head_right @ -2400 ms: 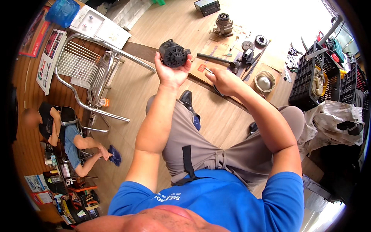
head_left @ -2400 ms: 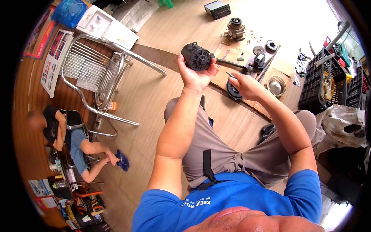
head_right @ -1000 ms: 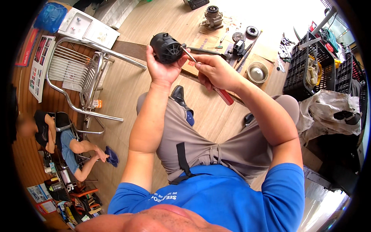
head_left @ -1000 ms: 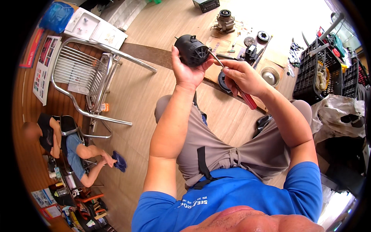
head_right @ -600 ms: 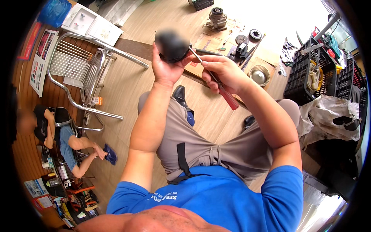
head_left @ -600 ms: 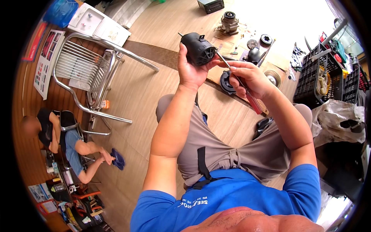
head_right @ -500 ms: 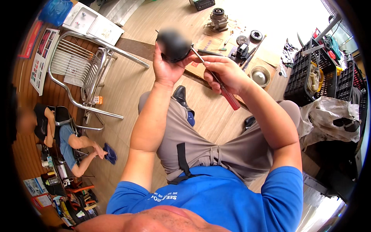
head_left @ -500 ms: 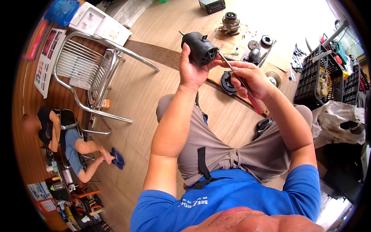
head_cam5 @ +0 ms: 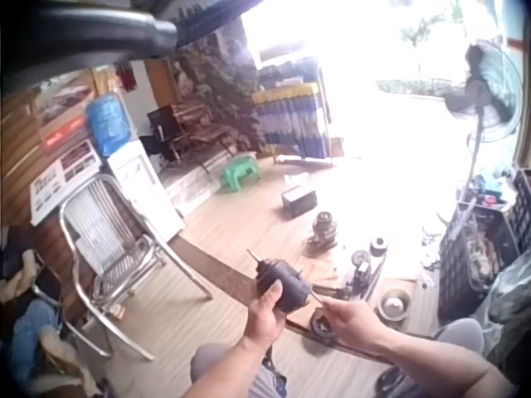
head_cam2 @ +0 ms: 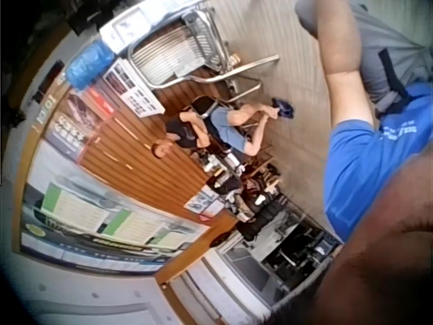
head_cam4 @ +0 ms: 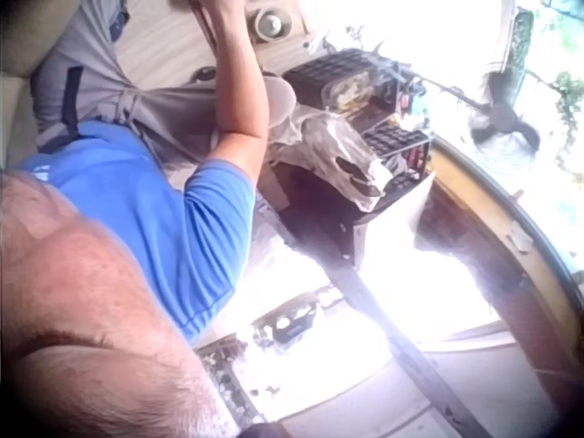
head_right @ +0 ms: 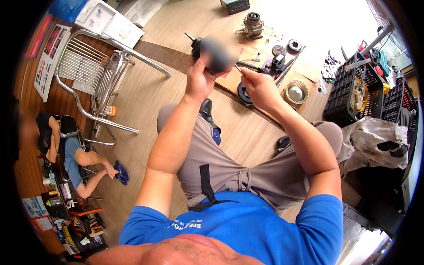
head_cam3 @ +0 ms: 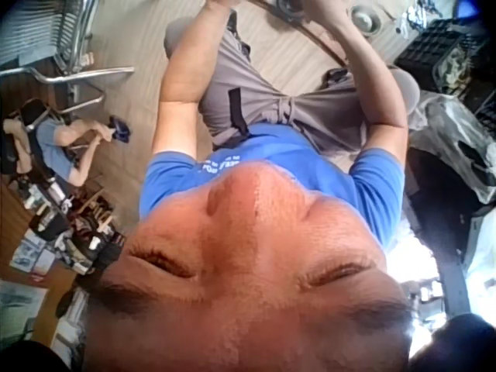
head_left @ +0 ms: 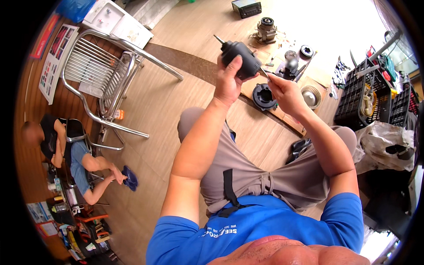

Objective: The person disassembles and works on a small black mechanical motor or component using a thin screwdriver, prying off parts and manipulating the internal gears and casing while sitting on the floor.

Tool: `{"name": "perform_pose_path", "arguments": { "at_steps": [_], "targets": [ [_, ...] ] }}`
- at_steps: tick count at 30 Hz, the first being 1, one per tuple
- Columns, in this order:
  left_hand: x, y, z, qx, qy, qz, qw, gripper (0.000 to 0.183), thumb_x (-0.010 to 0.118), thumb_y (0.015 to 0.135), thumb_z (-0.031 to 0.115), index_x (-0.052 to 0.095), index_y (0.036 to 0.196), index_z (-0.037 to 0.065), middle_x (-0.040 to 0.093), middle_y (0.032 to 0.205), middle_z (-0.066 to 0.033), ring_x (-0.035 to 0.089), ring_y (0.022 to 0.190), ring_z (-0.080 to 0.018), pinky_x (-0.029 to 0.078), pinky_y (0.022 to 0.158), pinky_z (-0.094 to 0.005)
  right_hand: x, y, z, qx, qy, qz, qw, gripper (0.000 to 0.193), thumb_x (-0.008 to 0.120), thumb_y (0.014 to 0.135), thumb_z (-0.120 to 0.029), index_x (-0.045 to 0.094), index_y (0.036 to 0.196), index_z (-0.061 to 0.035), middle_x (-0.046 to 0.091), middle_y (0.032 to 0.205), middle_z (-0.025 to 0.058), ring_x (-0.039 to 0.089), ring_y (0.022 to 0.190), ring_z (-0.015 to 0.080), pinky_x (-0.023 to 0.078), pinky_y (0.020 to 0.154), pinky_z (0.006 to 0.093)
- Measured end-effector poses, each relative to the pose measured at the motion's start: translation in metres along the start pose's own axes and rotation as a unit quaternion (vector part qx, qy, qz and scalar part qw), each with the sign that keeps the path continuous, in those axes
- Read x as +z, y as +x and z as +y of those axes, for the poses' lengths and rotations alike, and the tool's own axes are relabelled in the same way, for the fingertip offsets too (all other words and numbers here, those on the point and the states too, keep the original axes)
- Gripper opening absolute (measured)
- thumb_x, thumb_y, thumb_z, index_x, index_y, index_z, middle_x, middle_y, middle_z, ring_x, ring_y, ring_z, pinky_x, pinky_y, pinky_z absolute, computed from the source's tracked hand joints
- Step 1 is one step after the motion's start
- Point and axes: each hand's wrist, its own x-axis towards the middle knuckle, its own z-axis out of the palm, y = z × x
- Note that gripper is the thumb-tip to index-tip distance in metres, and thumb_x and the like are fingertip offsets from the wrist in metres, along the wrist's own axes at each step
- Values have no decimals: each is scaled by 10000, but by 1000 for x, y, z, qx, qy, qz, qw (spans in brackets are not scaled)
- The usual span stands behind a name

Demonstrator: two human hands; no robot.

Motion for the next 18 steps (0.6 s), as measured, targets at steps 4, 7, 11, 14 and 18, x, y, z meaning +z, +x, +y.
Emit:
{"name": "perform_pose_path", "arguments": {
  "at_steps": [4,7,11,14,18],
  "targets": [
    [14,-2,-6,71,-6,-2,997,345,643,907,95,478,1209,68,606,1099,-73,636,940,-190,545,829,-329,-5,11,16,59,108,-27,992,249,527,1001,-173,651,1155,-23,514,664,-17,462,598,57,410,538,242],
    [13,-3,-4,95,66,-65,991,576,689,857,40,338,1315,42,547,1187,-85,560,1076,-172,459,957,-308,-3,18,33,79,150,-33,985,213,531,1000,-166,667,1097,-32,567,706,-17,494,617,54,416,535,226],
    [22,-10,-1,67,77,-74,992,640,728,826,73,324,1321,34,535,1187,-90,552,1073,-173,450,971,-320,1,15,34,78,175,-35,981,175,526,995,-139,647,1012,-14,645,791,46,564,552,75,477,516,242],
    [21,-11,0,76,113,-96,986,683,754,809,100,318,1330,38,514,1201,-94,537,1078,-169,449,969,-320,3,14,38,29,147,-16,989,142,525,972,-88,651,968,-22,621,740,8,539,515,64,461,499,240],
    [22,-12,0,72,118,-108,985,722,767,799,104,303,1347,37,508,1206,-91,531,1092,-166,448,973,-319,4,12,36,-15,124,14,992,113,550,943,-61,660,938,-32,591,676,-19,542,529,52,454,503,235]
  ]
}}
